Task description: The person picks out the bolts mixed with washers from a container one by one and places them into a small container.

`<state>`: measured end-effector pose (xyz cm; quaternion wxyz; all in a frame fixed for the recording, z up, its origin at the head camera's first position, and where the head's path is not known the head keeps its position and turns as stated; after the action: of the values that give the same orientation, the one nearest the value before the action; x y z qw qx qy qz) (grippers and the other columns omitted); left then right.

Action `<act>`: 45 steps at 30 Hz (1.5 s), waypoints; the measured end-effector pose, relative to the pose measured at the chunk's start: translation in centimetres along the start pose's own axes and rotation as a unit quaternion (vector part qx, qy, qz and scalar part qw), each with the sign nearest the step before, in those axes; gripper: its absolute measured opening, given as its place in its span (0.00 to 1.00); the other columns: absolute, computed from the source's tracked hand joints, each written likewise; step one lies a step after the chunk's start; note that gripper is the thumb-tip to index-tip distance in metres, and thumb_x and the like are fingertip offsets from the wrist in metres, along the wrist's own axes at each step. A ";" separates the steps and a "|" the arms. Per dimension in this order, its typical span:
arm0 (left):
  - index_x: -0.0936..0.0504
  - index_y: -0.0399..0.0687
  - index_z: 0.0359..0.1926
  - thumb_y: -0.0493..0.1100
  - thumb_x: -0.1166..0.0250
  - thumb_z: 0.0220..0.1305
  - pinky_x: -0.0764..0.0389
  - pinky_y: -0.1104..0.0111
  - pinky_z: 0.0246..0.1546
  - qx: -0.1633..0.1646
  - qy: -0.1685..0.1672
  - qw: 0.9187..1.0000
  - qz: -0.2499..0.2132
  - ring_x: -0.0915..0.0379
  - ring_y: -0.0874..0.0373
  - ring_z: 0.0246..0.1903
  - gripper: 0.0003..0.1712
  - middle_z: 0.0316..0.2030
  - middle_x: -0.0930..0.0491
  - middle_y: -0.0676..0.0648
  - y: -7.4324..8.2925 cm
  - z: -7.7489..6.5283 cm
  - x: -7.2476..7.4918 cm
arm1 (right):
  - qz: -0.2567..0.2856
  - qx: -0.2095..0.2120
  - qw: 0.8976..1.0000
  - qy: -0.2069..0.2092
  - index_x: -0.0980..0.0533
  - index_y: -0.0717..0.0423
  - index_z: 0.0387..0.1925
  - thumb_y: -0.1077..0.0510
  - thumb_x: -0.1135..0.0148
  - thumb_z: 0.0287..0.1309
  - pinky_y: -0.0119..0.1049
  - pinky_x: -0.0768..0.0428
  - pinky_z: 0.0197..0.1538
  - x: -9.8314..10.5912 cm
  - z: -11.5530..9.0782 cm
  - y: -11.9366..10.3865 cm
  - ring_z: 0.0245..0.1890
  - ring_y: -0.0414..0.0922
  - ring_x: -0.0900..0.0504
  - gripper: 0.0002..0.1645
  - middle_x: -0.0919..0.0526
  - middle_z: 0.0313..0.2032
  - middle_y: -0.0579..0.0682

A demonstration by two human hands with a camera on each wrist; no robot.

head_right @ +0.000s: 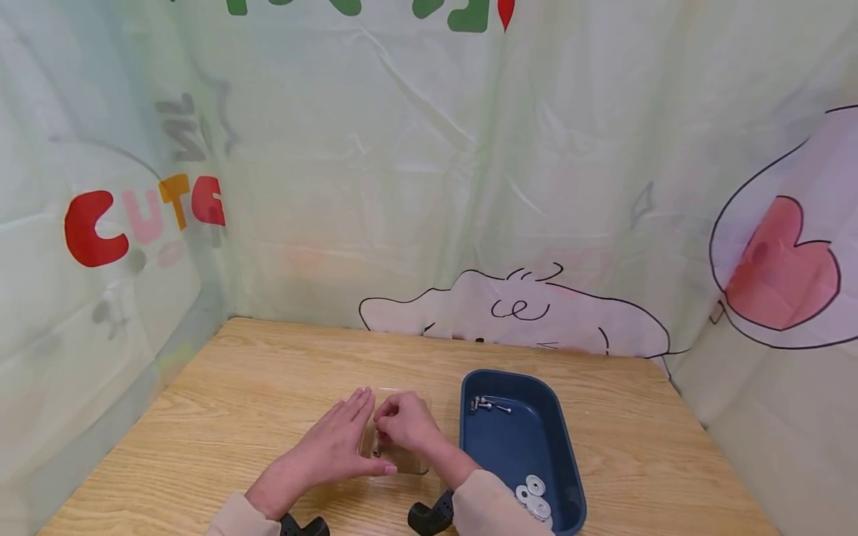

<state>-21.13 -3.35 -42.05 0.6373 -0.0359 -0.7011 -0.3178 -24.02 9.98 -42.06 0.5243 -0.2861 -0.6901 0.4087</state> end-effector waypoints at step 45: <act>0.48 0.36 0.76 0.77 0.36 0.51 0.47 0.50 0.76 -0.008 0.028 0.999 -0.012 0.56 0.45 0.78 0.67 0.77 0.51 0.39 1.1 0.8 0.5 | 0.090 -0.024 0.991 0.099 0.24 0.73 0.46 0.65 0.44 0.67 0.42 0.13 0.47 12.8 -3.2 4.0 0.39 0.50 0.13 0.12 0.17 0.42 0.65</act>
<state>-21.44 -2.25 -41.11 0.6527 -0.0236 -0.6804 -0.3324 -24.81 23.34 -38.84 0.5443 -0.3985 -0.6158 0.4070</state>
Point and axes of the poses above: each hand's wrist, its own z-axis towards the middle knuckle, its own x-axis out of the back of the hand, y = z × x, the point moved 4 cm from there along z, towards the middle knuckle
